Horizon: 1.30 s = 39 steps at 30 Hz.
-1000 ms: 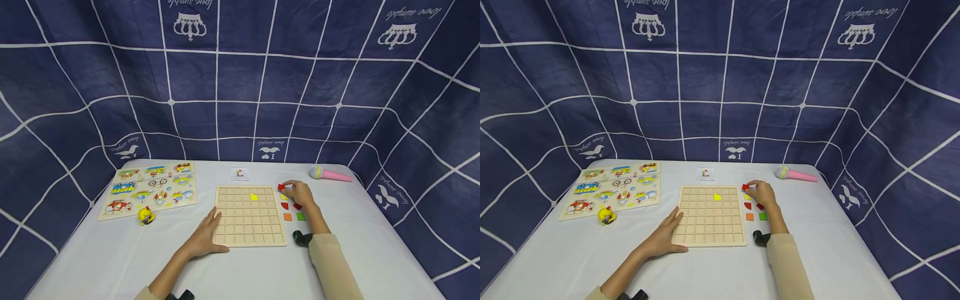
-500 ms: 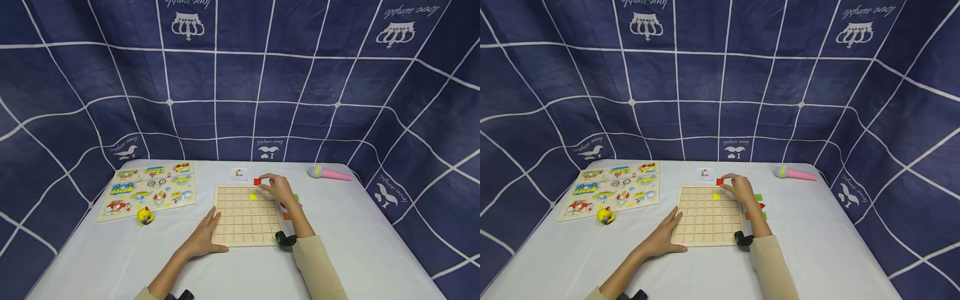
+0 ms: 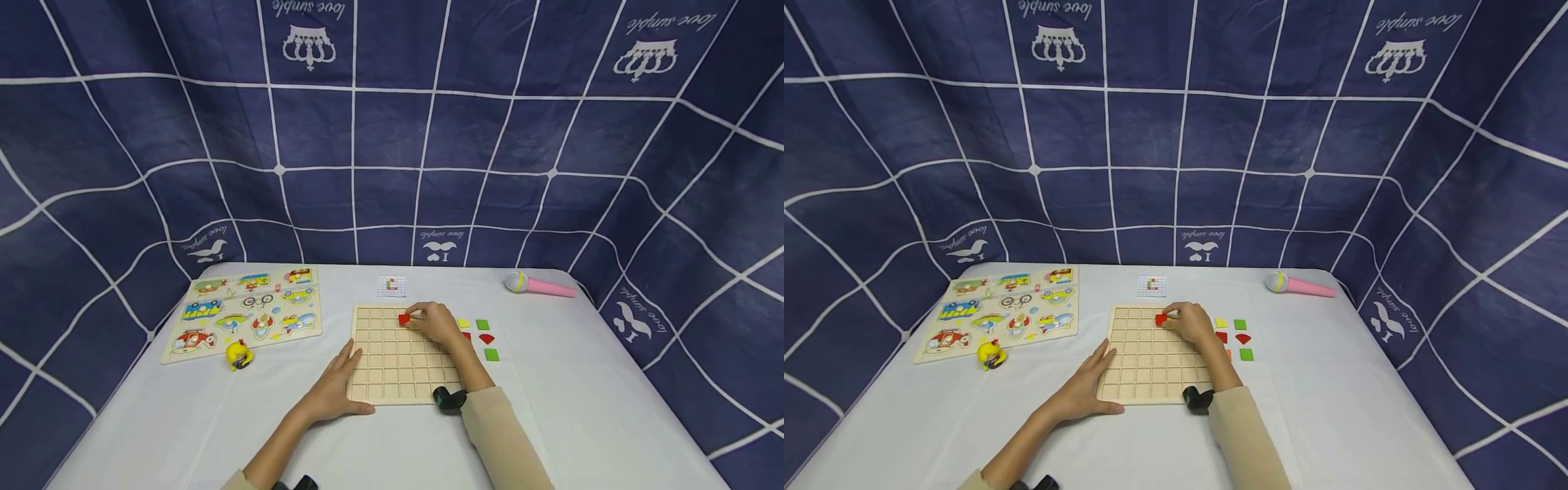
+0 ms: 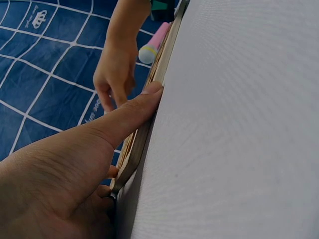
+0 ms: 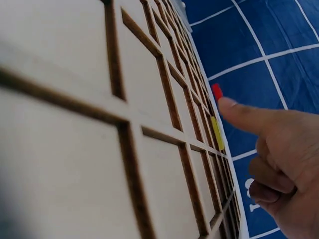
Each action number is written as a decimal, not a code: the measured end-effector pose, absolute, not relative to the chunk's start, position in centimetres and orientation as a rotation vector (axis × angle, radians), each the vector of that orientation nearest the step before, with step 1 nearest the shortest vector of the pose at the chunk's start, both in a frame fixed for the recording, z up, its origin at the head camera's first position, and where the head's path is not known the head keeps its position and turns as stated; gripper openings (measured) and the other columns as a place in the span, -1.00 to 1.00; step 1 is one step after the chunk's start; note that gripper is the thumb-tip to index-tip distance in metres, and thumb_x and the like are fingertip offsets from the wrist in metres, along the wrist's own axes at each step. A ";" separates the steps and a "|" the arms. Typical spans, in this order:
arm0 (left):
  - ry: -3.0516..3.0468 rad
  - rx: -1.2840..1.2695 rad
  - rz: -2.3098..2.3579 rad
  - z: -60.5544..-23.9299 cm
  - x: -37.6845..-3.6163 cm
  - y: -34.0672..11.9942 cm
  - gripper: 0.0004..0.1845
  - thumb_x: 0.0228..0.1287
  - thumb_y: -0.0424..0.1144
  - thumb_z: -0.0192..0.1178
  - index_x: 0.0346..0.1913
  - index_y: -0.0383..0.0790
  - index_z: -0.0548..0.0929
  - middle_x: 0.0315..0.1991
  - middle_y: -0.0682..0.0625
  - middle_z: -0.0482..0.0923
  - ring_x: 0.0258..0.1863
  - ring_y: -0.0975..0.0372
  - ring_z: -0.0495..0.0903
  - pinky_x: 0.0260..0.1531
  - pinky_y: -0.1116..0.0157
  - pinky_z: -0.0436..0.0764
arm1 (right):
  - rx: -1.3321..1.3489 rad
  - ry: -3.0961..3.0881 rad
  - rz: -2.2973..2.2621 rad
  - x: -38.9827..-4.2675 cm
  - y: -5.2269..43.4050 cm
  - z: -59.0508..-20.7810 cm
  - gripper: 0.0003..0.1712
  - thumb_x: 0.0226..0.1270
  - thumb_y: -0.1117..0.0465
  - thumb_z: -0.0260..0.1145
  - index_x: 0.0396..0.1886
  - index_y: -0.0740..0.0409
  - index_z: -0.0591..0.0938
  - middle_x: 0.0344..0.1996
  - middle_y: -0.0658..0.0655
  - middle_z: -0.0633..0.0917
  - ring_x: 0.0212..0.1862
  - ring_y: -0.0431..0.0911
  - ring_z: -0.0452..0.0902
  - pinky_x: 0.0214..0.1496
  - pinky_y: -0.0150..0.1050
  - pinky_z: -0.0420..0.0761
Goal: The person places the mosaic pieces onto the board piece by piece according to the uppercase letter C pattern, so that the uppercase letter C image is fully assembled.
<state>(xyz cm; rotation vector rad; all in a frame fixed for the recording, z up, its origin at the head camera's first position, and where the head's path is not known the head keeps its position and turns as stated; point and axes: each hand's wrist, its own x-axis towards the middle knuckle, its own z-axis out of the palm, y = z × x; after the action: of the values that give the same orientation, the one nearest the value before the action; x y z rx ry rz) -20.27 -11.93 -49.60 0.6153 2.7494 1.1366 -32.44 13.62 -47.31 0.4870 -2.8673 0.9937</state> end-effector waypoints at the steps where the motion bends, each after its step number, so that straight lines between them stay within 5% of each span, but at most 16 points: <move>1: 2.750 0.615 1.138 -49.6 -20.2 -11.9 0.24 -0.35 0.18 0.49 0.38 -0.39 0.12 0.44 -0.24 -0.22 0.33 -0.26 -0.10 0.17 -0.18 0.13 | 0.478 -2.882 0.983 -32.4 13.6 -47.5 -0.71 0.05 0.06 0.44 -0.19 -0.02 0.71 -0.70 -0.05 0.39 -0.57 -0.18 0.22 -0.54 -0.30 0.26; 21: 2.762 0.605 1.122 -50.0 -20.3 -12.0 0.27 -0.39 0.23 0.47 0.39 -0.36 0.12 0.45 -0.20 -0.23 0.35 -0.22 -0.11 0.19 -0.16 0.13 | 0.502 -2.858 1.009 -32.0 14.0 -47.5 -0.67 0.06 0.07 0.43 -0.13 0.02 0.70 -0.77 -0.07 0.28 -0.66 -0.20 0.09 -0.64 -0.32 0.14; 39: 2.758 0.616 1.136 -49.9 -20.4 -11.9 0.27 -0.40 0.23 0.48 0.39 -0.37 0.11 0.45 -0.22 -0.24 0.35 -0.22 -0.12 0.20 -0.17 0.08 | 0.185 -2.842 0.831 -30.5 22.7 -46.7 -0.73 0.09 0.11 0.41 -0.20 0.10 0.72 -0.76 0.00 0.32 -0.66 -0.15 0.13 -0.64 -0.29 0.14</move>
<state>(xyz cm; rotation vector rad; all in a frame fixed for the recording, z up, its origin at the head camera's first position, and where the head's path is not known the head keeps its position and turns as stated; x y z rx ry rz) -20.38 -11.89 -49.94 0.6158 2.7582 1.1357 -30.48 22.71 -46.67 0.1849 -2.8424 0.8306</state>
